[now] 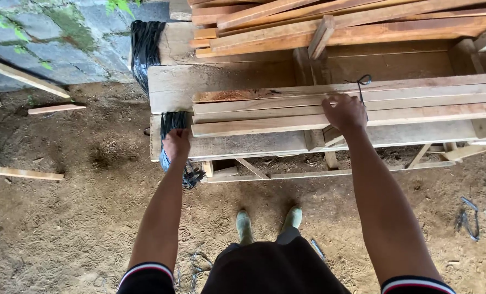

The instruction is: Group and tie thin wooden strips into bundles using flexible ties.

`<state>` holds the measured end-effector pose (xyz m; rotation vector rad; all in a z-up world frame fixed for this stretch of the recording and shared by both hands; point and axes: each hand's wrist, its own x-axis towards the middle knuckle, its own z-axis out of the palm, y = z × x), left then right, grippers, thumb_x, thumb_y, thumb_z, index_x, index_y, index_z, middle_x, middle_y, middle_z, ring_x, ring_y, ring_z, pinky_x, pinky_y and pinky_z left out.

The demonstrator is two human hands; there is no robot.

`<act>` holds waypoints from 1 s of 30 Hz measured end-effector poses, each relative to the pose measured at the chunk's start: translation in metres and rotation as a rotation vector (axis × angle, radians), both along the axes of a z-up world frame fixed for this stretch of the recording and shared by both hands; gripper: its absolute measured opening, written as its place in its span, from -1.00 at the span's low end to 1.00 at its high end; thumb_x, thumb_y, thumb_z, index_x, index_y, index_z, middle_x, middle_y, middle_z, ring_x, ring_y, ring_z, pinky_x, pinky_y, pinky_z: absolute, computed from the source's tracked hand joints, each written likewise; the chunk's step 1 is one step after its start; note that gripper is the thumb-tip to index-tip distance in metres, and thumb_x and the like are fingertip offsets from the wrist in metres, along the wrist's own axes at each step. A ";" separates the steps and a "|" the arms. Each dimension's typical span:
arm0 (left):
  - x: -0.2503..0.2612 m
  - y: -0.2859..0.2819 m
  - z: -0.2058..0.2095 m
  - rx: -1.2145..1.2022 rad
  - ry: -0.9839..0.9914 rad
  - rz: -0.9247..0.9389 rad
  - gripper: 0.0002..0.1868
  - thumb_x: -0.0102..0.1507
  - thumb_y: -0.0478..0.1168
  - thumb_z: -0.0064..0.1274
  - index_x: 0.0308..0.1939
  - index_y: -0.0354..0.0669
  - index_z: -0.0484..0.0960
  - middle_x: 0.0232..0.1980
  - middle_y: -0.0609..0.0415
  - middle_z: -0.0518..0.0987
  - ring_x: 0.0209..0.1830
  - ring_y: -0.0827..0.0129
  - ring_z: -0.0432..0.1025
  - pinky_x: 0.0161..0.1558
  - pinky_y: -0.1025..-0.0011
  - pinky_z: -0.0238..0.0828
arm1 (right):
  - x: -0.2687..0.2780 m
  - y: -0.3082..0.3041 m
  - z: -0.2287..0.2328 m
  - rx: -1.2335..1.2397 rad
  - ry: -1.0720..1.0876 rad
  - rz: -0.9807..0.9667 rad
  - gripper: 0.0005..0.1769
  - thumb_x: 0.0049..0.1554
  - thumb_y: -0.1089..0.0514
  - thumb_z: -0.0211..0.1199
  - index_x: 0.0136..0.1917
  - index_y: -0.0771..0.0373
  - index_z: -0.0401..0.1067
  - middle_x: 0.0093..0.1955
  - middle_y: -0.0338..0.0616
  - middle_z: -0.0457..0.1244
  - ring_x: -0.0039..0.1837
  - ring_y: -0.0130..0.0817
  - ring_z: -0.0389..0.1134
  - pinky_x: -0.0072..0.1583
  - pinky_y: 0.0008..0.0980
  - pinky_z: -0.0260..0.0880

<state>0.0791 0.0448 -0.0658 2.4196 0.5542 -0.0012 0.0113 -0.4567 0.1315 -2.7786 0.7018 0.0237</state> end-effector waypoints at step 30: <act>-0.090 -0.178 0.346 -0.953 -0.668 -0.383 -0.79 0.51 -0.21 -0.17 -0.03 -0.20 0.56 -0.20 0.08 0.56 -0.20 0.46 0.33 -0.07 0.43 0.20 | -0.026 0.001 0.014 0.250 -0.286 0.165 -0.58 0.17 -0.33 0.26 0.06 -0.05 0.63 -0.02 -0.09 0.45 0.08 0.23 0.45 0.18 0.18 0.44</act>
